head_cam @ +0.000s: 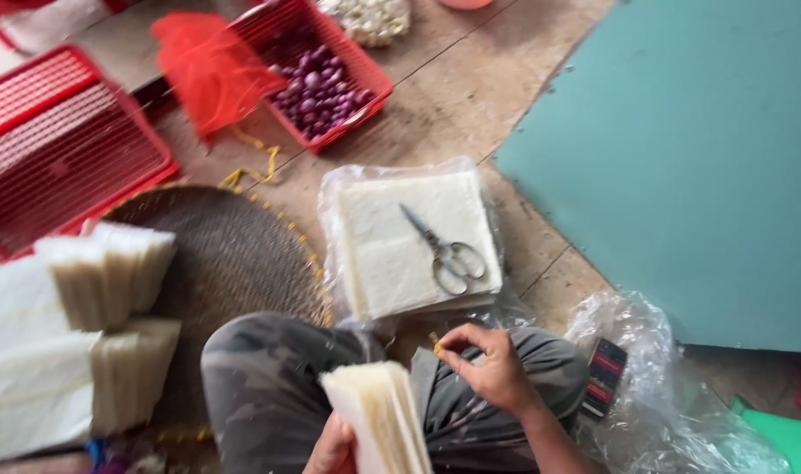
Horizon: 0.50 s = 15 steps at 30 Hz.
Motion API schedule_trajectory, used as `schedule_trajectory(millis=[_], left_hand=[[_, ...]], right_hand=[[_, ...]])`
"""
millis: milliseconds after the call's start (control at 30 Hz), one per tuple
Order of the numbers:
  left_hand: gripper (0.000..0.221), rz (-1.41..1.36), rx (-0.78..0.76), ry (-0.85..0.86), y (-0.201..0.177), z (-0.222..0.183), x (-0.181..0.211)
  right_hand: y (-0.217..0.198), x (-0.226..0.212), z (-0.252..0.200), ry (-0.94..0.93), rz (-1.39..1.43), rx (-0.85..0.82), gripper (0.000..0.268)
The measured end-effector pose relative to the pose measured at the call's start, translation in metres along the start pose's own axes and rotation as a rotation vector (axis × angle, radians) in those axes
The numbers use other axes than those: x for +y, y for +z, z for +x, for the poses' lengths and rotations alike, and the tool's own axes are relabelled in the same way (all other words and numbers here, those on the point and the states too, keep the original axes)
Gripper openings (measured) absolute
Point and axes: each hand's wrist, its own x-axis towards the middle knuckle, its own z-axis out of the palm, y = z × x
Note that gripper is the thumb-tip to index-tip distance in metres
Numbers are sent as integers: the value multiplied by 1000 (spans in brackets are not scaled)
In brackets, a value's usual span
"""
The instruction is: Cutting large stacks of rice paper into smaller rectangular pieces using scissors and organizing them into bundles.
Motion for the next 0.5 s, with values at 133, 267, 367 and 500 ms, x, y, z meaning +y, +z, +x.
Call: schedule_trajectory(millis=[133, 267, 367, 500], left_hand=[[95, -50, 40, 60, 88, 22, 65], [86, -104, 136, 96, 107, 13, 69], [81, -113, 175, 120, 121, 9, 78], [87, -129, 226, 104, 142, -7, 101]], right_hand=[[37, -26, -27, -151, -150, -98, 18], [61, -23, -44, -333, -412, -178, 12], [68, -12, -54, -117, -364, -223, 8], [75, -2, -57, 9, -329, -232, 44]])
